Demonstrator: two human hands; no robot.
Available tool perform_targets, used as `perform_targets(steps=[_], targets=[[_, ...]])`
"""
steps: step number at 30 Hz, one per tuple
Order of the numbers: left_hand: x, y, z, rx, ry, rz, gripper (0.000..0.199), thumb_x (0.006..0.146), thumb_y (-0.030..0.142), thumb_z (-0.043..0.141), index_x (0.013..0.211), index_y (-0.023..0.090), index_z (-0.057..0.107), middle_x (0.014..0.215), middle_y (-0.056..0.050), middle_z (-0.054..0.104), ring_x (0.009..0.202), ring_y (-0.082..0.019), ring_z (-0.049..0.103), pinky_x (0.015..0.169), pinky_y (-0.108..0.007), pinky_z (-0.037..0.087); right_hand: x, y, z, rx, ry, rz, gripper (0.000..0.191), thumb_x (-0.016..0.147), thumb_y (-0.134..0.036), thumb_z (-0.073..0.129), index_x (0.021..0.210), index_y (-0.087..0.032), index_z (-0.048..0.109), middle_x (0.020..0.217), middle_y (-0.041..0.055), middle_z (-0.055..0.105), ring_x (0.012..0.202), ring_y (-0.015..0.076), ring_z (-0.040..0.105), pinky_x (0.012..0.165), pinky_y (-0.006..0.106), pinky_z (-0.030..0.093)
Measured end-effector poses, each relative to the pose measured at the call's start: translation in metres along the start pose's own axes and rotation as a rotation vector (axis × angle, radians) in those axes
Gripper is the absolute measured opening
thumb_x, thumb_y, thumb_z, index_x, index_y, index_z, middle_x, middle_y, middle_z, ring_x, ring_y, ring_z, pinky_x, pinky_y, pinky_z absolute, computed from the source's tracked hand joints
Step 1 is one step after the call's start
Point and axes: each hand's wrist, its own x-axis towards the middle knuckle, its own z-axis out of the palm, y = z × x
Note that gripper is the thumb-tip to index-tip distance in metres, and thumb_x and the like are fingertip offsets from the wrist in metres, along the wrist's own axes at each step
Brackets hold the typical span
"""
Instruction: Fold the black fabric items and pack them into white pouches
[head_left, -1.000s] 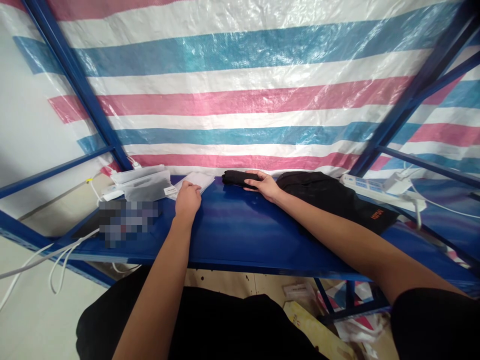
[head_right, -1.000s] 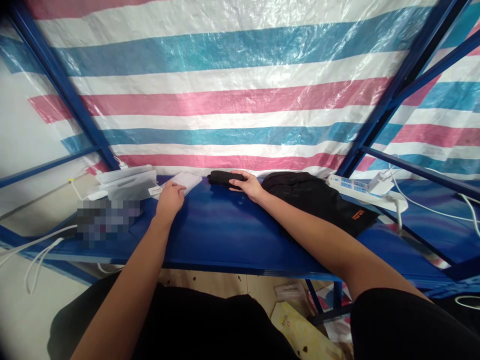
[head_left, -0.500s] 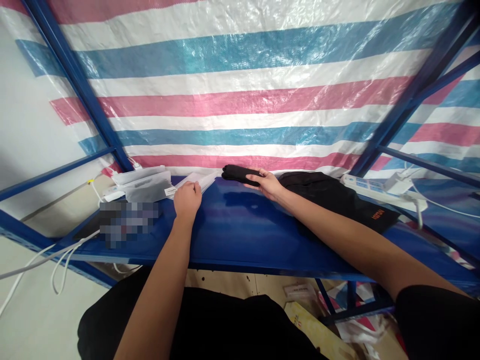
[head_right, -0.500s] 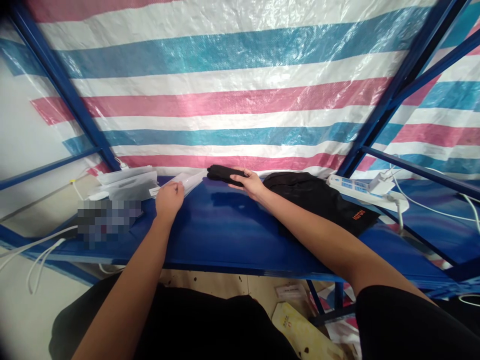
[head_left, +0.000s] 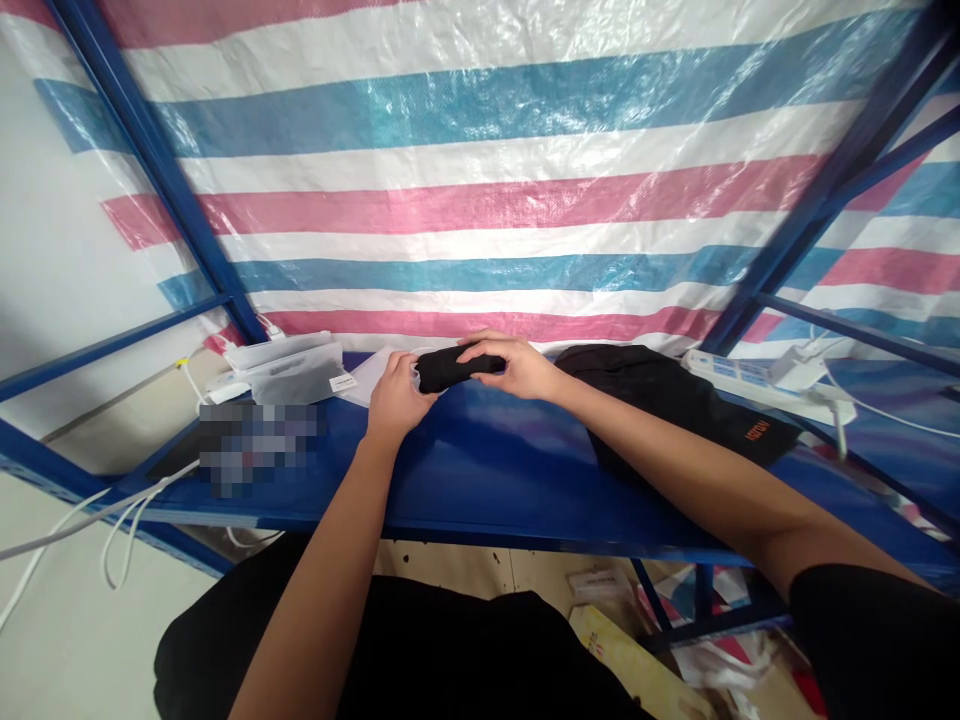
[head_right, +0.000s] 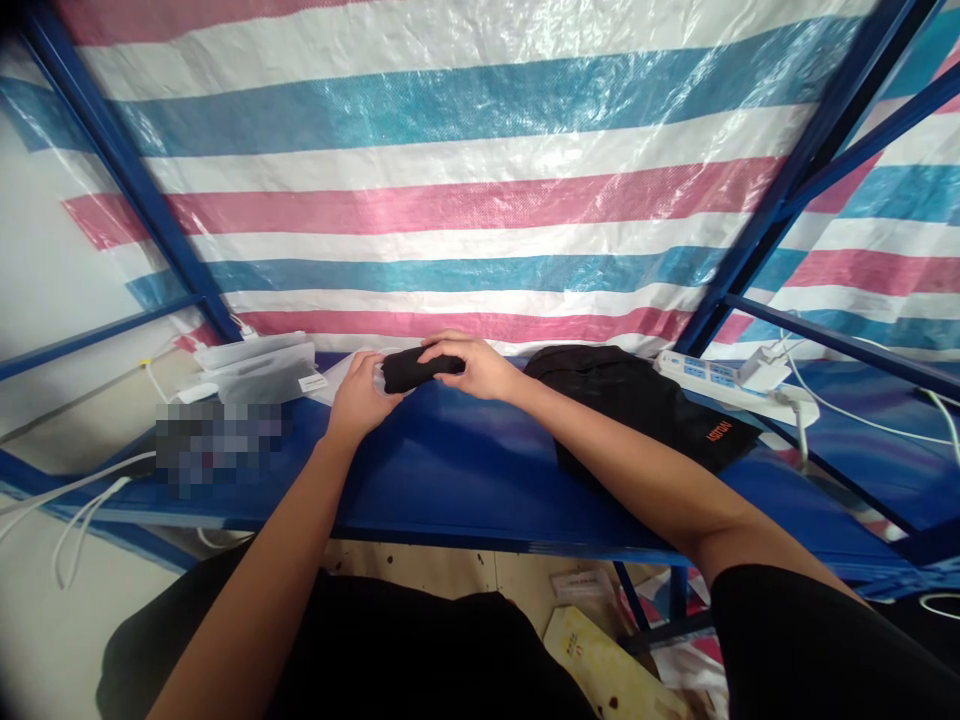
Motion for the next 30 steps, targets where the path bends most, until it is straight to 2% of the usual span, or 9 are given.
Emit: perform_targets(steps=[4, 7, 10, 14, 18, 20, 23, 27, 30], targets=[[0.001, 0.000, 0.001, -0.023, -0.018, 0.028, 0.064, 0.078, 0.025, 0.088, 0.135, 0.027, 0.058, 0.141, -0.009, 0.065, 0.125, -0.031, 0.069, 0.107, -0.044, 0.060, 0.001, -0.016, -0.003, -0.343, -0.128, -0.195, 0.041, 0.100, -0.010, 0.065, 0.134, -0.030, 0.077, 0.155, 0.0093, 0.065, 0.141, 0.0298, 0.064, 0.115, 0.051, 0.059], [0.001, 0.002, 0.000, -0.041, 0.000, 0.029, 0.064, 0.079, 0.025, 0.088, 0.136, 0.027, 0.057, 0.142, -0.010, 0.064, 0.128, -0.031, 0.068, 0.111, -0.046, 0.058, 0.000, -0.026, -0.001, -0.588, -0.208, -0.249, 0.048, 0.099, -0.002, 0.061, 0.134, -0.031, 0.076, 0.160, 0.0045, 0.064, 0.148, 0.0313, 0.057, 0.111, 0.049, 0.061], [0.000, 0.005, -0.003, -0.053, 0.010, 0.030, 0.063, 0.079, 0.023, 0.087, 0.135, 0.026, 0.058, 0.142, -0.009, 0.063, 0.131, -0.032, 0.066, 0.113, -0.047, 0.057, -0.001, -0.031, 0.001, -0.710, -0.261, -0.268, 0.050, 0.098, 0.001, 0.060, 0.132, -0.031, 0.076, 0.162, 0.0006, 0.064, 0.153, 0.0315, 0.051, 0.100, 0.041, 0.064], [0.000, 0.006, -0.006, -0.060, -0.001, 0.049, 0.068, 0.083, 0.024, 0.085, 0.144, 0.025, 0.055, 0.151, -0.013, 0.058, 0.142, -0.033, 0.061, 0.119, -0.048, 0.054, -0.002, -0.032, 0.002, -0.696, -0.278, -0.284, 0.045, 0.098, -0.002, 0.063, 0.127, -0.033, 0.078, 0.156, -0.0004, 0.068, 0.148, 0.0290, 0.055, 0.094, 0.035, 0.064], [0.000, 0.004, -0.008, -0.061, -0.133, 0.172, 0.085, 0.084, 0.024, 0.083, 0.161, 0.025, 0.046, 0.161, -0.015, 0.051, 0.152, -0.034, 0.053, 0.127, -0.049, 0.047, -0.002, -0.031, 0.003, -0.660, -0.286, -0.270, 0.045, 0.097, -0.003, 0.063, 0.128, -0.032, 0.079, 0.153, 0.0026, 0.070, 0.144, 0.0290, 0.058, 0.094, 0.037, 0.064], [0.001, 0.002, -0.010, -0.035, -0.170, 0.242, 0.082, 0.088, 0.020, 0.076, 0.163, 0.025, 0.045, 0.163, -0.014, 0.051, 0.154, -0.033, 0.051, 0.129, -0.048, 0.044, -0.003, -0.029, 0.003, -0.616, -0.271, -0.242, 0.045, 0.097, -0.003, 0.064, 0.128, -0.032, 0.079, 0.152, 0.0031, 0.070, 0.143, 0.0287, 0.060, 0.097, 0.038, 0.064], [0.003, 0.001, -0.015, 0.008, -0.162, 0.293, 0.080, 0.093, 0.018, 0.070, 0.167, 0.027, 0.042, 0.163, -0.013, 0.056, 0.154, -0.033, 0.052, 0.130, -0.051, 0.041, -0.002, -0.027, 0.001, -0.484, -0.231, -0.204, 0.044, 0.096, -0.005, 0.067, 0.128, -0.033, 0.079, 0.153, 0.0032, 0.070, 0.139, 0.0278, 0.065, 0.107, 0.042, 0.061], [0.003, 0.002, -0.024, -0.049, -0.103, 0.200, 0.107, 0.088, 0.031, 0.086, 0.176, 0.028, 0.026, 0.157, -0.011, 0.066, 0.150, -0.036, 0.058, 0.129, -0.054, 0.041, 0.001, -0.028, -0.005, -0.308, -0.178, -0.185, 0.041, 0.097, -0.008, 0.068, 0.128, -0.033, 0.080, 0.152, 0.0045, 0.069, 0.136, 0.0266, 0.069, 0.113, 0.044, 0.059], [0.001, 0.003, -0.027, -0.105, -0.115, 0.126, 0.100, 0.086, 0.041, 0.090, 0.171, 0.030, 0.038, 0.155, -0.007, 0.069, 0.145, -0.034, 0.063, 0.125, -0.049, 0.048, 0.001, -0.030, -0.006, -0.318, -0.189, -0.203, 0.040, 0.098, -0.008, 0.067, 0.128, -0.032, 0.080, 0.153, 0.0047, 0.069, 0.137, 0.0270, 0.069, 0.114, 0.046, 0.059]])
